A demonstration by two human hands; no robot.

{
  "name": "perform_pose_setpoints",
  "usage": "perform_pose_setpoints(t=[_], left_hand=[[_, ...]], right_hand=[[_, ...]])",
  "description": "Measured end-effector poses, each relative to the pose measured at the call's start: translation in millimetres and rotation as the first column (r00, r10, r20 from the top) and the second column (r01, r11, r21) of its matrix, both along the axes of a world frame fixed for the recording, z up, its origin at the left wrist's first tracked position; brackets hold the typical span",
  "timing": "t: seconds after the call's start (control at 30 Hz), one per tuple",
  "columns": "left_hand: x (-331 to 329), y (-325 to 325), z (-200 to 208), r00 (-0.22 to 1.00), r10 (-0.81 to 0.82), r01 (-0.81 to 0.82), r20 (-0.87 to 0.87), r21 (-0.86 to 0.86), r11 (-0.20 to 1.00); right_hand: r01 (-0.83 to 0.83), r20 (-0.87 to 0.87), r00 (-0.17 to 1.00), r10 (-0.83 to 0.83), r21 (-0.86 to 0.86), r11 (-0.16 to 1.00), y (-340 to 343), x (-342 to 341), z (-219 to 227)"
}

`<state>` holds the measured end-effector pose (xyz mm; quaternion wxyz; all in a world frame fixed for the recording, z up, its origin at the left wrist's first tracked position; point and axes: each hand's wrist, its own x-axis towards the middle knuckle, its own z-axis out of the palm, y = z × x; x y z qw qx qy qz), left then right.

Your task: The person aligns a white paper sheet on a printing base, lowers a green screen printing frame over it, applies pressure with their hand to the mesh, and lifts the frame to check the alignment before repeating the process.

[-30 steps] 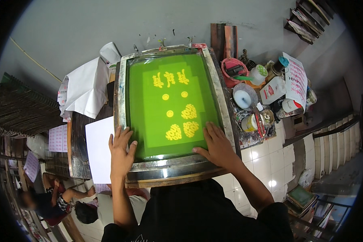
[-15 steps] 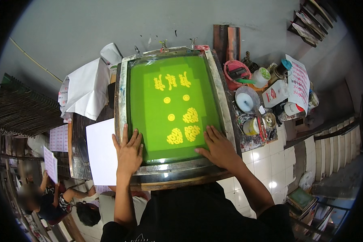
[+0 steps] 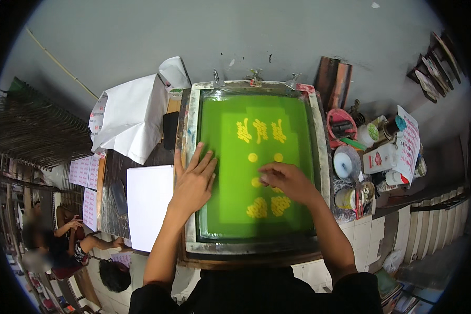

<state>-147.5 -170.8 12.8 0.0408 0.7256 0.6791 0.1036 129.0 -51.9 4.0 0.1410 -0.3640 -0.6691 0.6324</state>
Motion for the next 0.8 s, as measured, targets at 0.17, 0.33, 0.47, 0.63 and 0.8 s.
perform_pose_setpoints(t=[0.17,0.33,0.47,0.63,0.8], left_hand=[[-24,52,-4,0.992,-0.115,0.113,-0.046,-0.034,0.993],[-37,71,0,0.983,-0.182,0.178,-0.024,-0.128,0.976],[-43,78,0,0.983,-0.168,0.177,0.075,-0.140,0.974],[-46,83,-12,0.985,-0.143,0.158,0.094,-0.178,0.971],[-48,88,-11,0.986,-0.143,0.158,0.083,-0.228,0.961]], right_hand=[[0.011,-0.138,0.983,-0.121,-0.615,0.789,43,-69,-27],[-0.023,-0.191,0.965,-0.179,-0.743,0.669,63,-93,-42],[-0.006,-0.150,0.969,-0.197,-0.809,0.588,72,-101,-37],[-0.011,-0.129,0.969,-0.209,-0.872,0.490,76,-109,-38],[-0.007,-0.130,0.956,-0.264,-0.908,0.420,76,-109,-37]])
